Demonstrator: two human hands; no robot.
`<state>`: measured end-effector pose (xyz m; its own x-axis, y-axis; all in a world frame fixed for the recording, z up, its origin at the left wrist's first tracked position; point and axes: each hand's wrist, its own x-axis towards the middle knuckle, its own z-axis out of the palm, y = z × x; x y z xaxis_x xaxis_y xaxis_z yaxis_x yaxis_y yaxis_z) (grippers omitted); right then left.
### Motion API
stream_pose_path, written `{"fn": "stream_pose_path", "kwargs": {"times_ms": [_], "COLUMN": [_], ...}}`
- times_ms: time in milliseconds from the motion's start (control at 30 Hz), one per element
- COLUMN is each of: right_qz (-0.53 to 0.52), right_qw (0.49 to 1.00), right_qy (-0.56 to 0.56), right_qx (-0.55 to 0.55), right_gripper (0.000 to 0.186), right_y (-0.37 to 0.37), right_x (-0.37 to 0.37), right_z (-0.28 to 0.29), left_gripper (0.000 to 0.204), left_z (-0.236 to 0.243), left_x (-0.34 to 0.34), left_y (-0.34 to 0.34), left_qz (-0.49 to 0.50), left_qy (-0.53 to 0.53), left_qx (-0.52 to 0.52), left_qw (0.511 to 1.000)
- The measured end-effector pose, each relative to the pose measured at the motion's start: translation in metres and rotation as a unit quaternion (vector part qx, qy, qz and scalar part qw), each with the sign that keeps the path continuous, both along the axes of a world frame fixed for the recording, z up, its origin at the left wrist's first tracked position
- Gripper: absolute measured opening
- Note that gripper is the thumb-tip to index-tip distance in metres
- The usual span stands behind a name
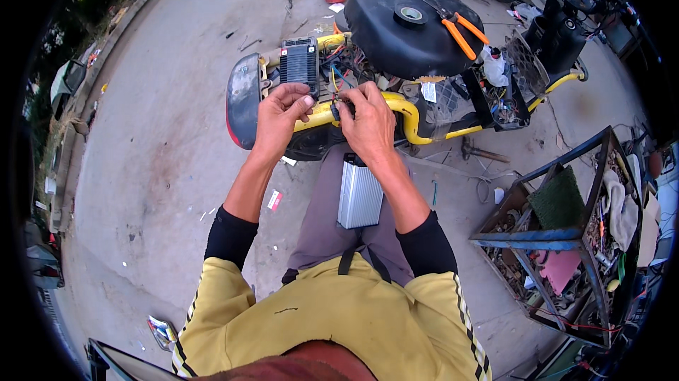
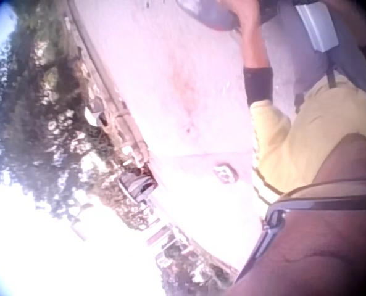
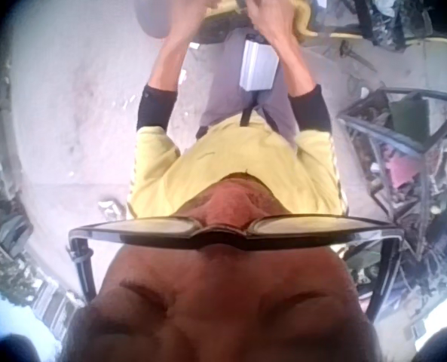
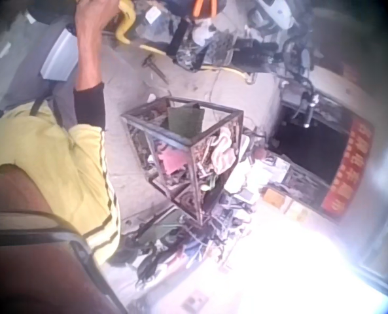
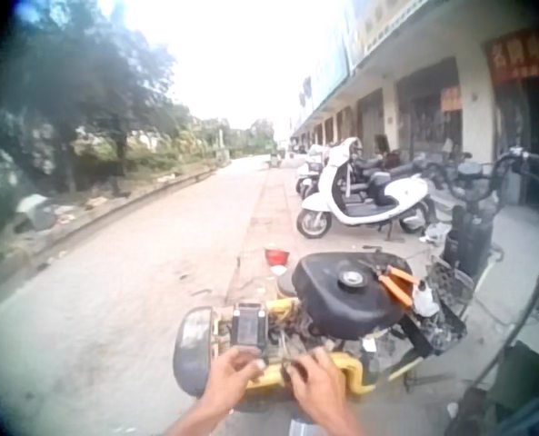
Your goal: The person repairs the electrical wiring of a yellow scooter by stripping wire ends, twisting them together, and wrapping the connections with electrical tape. The person uses pliers to strip the insulation and hands to twist and tape the wires.
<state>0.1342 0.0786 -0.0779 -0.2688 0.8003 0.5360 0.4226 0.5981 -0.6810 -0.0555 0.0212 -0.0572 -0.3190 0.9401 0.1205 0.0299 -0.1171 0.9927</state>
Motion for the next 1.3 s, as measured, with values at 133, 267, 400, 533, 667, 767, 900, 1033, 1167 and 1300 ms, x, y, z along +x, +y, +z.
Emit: {"fn": "stream_pose_path", "kwargs": {"times_ms": [133,267,400,533,667,767,900,1033,1167,1300], "right_qz": [-0.016,-0.024,-0.025,-0.032,-0.025,-0.037,-0.037,-0.036,-0.029,-0.031], "right_qw": [1.0,0.999,0.999,0.996,0.992,0.992,0.991,0.991,0.991,0.992], "right_qy": [-0.002,0.002,0.036,0.076,0.117,0.115,0.113,0.117,0.12,0.114], "right_qx": [0.01,0.03,0.022,0.033,0.03,0.04,0.056,0.057,0.053,0.048], "right_gripper": [0.016,0.016,0.016,0.016,0.016,0.016,0.015,0.015,0.014,0.014], "right_y": [0.001,0.005,0.004,0.001,0.001,-0.001,-0.001,-0.001,-0.001,-0.002], "right_x": [-0.002,-0.005,-0.009,-0.013,-0.015,-0.016,-0.016,-0.015,-0.015,-0.016], "right_z": [-0.009,-0.014,-0.023,-0.031,-0.037,-0.037,-0.036,-0.036,-0.037,-0.036], "left_gripper": [0.025,0.024,0.026,0.026,0.023,0.022,0.019,0.016,0.016,0.02], "left_z": [-0.021,-0.024,-0.018,-0.015,-0.015,-0.014,-0.009,-0.01,-0.006,-0.004], "left_x": [0.01,0.015,0.018,0.02,0.014,0.013,0.012,0.007,0.008,0.009], "left_y": [0.007,0.016,0.019,0.021,0.023,0.026,0.029,0.033,0.034,0.036], "left_qz": [0.013,0.005,0.003,0.005,-0.008,-0.023,-0.04,-0.045,-0.039,-0.026], "left_qy": [-0.092,-0.15,-0.158,-0.177,-0.193,-0.185,-0.182,-0.166,-0.156,-0.127], "left_qx": [-0.038,-0.069,-0.101,-0.132,-0.158,-0.168,-0.176,-0.179,-0.185,-0.18], "left_qw": [0.995,0.986,0.982,0.975,0.968,0.968,0.967,0.969,0.97,0.975]}}
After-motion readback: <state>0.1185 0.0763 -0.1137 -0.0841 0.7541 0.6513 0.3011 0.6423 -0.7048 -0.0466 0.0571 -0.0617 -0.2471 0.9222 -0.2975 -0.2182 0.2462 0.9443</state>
